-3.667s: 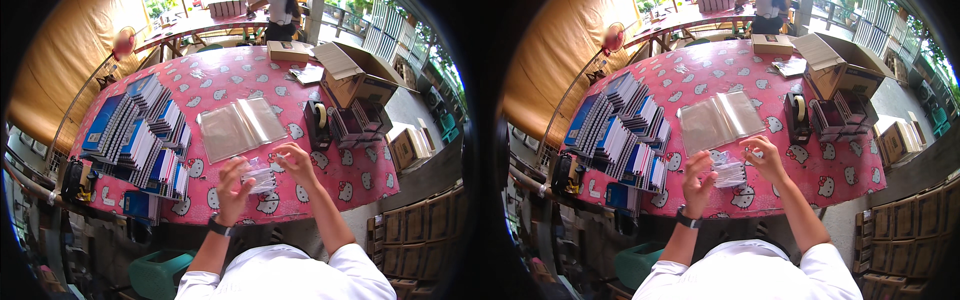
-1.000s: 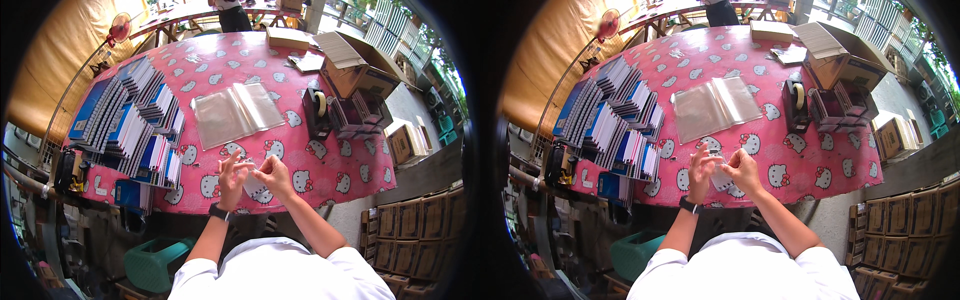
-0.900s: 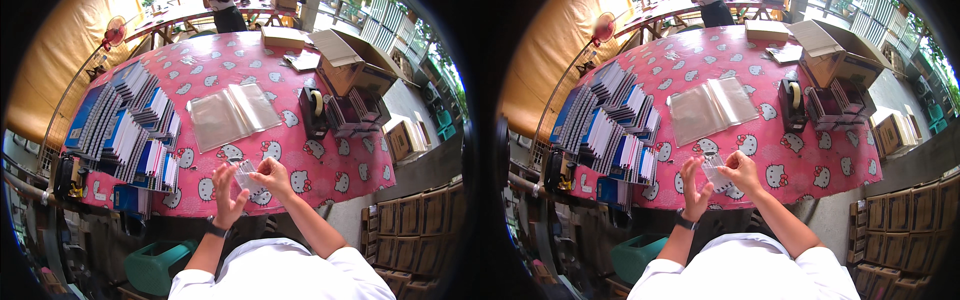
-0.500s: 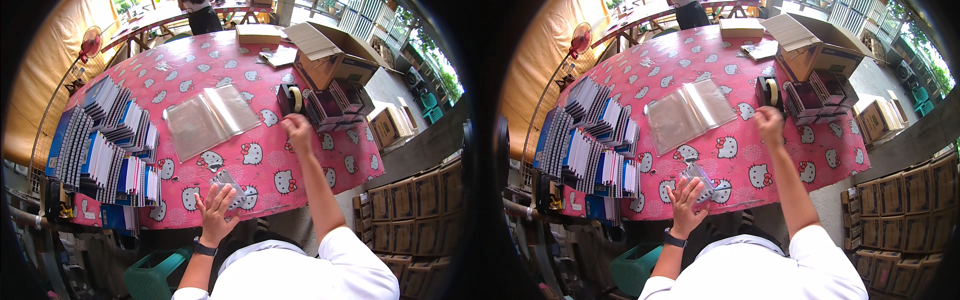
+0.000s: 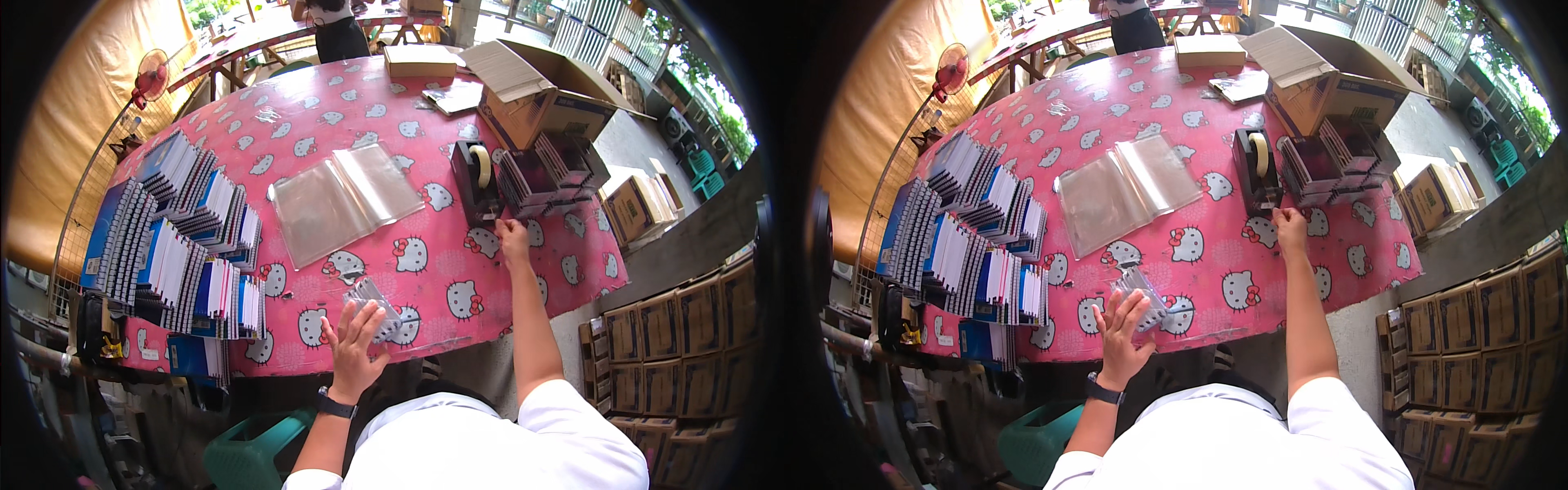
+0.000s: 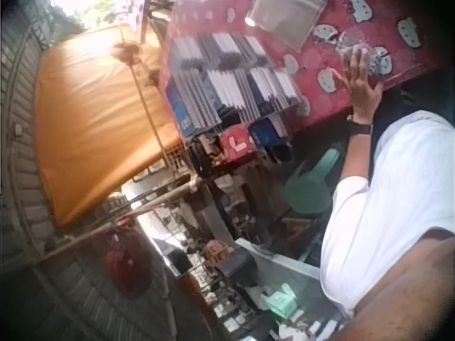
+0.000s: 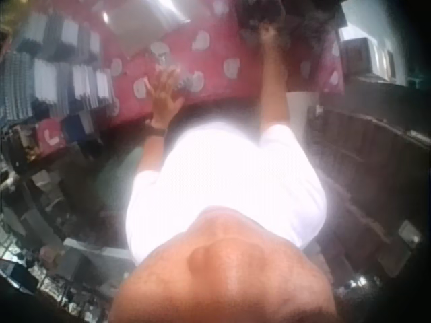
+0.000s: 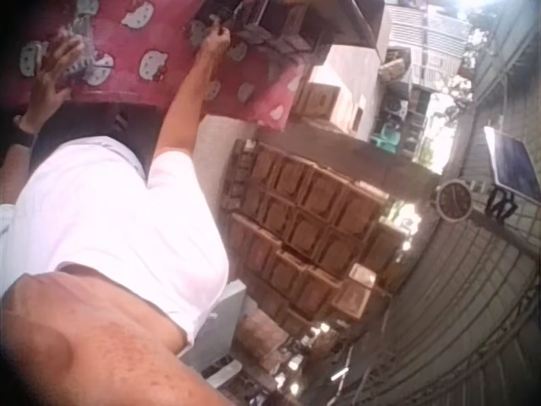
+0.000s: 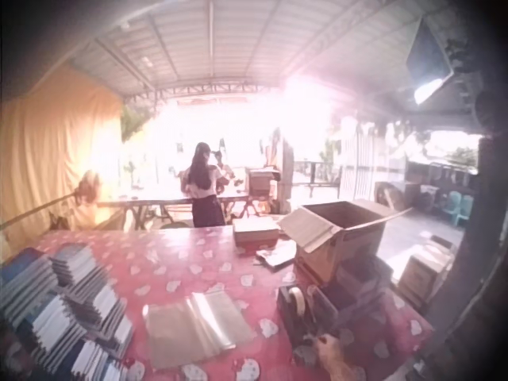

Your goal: The person places stacks of small blue notebooks into clear plastic bags and secures them with adhesive tape, repeating the process for multiple sets.

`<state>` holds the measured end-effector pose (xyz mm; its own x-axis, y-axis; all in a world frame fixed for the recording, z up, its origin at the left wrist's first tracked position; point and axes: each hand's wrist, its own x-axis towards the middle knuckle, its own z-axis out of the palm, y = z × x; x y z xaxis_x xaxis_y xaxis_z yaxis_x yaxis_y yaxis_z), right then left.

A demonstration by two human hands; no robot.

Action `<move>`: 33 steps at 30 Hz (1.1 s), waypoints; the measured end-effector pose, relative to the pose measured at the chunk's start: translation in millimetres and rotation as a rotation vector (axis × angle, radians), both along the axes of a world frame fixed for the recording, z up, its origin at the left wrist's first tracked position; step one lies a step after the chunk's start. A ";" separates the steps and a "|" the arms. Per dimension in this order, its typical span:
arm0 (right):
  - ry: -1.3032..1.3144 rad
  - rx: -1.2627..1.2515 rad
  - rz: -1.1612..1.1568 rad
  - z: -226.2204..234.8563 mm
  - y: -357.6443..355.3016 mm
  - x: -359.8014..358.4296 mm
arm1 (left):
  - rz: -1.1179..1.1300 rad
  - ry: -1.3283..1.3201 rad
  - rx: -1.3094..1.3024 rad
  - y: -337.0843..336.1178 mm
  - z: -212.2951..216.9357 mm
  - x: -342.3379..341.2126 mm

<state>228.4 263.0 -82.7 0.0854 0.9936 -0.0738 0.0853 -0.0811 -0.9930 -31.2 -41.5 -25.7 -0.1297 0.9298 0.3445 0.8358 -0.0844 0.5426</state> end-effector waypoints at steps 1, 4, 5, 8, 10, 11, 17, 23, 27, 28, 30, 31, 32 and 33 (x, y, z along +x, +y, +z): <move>0.179 -0.158 0.009 -5.6 -0.7 -1.2 | -0.002 0.001 0.016 2.0 0.1 1.4; 0.371 -0.445 0.425 -1.4 -15.2 -45.5 | -0.018 -0.035 0.001 3.5 3.8 2.5; 0.369 -0.400 0.607 19.3 -31.5 -69.6 | -0.029 -0.035 -0.019 2.5 5.7 0.6; 0.203 -0.261 1.160 97.7 -74.6 -117.3 | -0.029 -0.053 -0.027 2.0 7.3 0.0; -0.105 -0.119 1.368 125.6 -91.1 -135.2 | -0.018 -0.058 -0.042 3.9 4.0 -2.2; -0.325 -0.020 1.405 136.5 -97.7 -145.3 | -0.009 -0.052 -0.042 3.6 5.9 -3.6; -0.990 0.206 1.311 121.9 -96.8 -158.8 | -0.141 0.116 -0.080 5.2 22.4 -13.2; -0.925 0.185 1.263 114.5 -103.3 -160.3 | -0.243 0.230 -0.173 39.1 43.6 -15.9; -0.575 0.197 1.327 105.1 -98.0 -146.0 | -0.242 0.250 -0.219 39.9 35.2 -22.2; -0.446 0.113 1.296 92.4 -98.1 -140.8 | -0.248 0.241 -0.220 38.3 35.1 -21.2; -0.041 -0.333 1.286 45.9 -99.8 -131.4 | -0.288 0.231 -0.209 41.9 33.3 -19.9; -0.069 -0.369 1.152 27.9 -111.6 -133.3 | -0.291 0.235 -0.205 40.1 35.2 -21.3; 0.001 -0.451 1.172 11.4 -117.9 -128.6 | -0.297 0.240 -0.206 39.3 35.8 -23.0; -0.070 -0.441 1.115 -10.3 -121.4 -122.3 | -0.314 0.350 -0.182 39.4 37.9 -24.1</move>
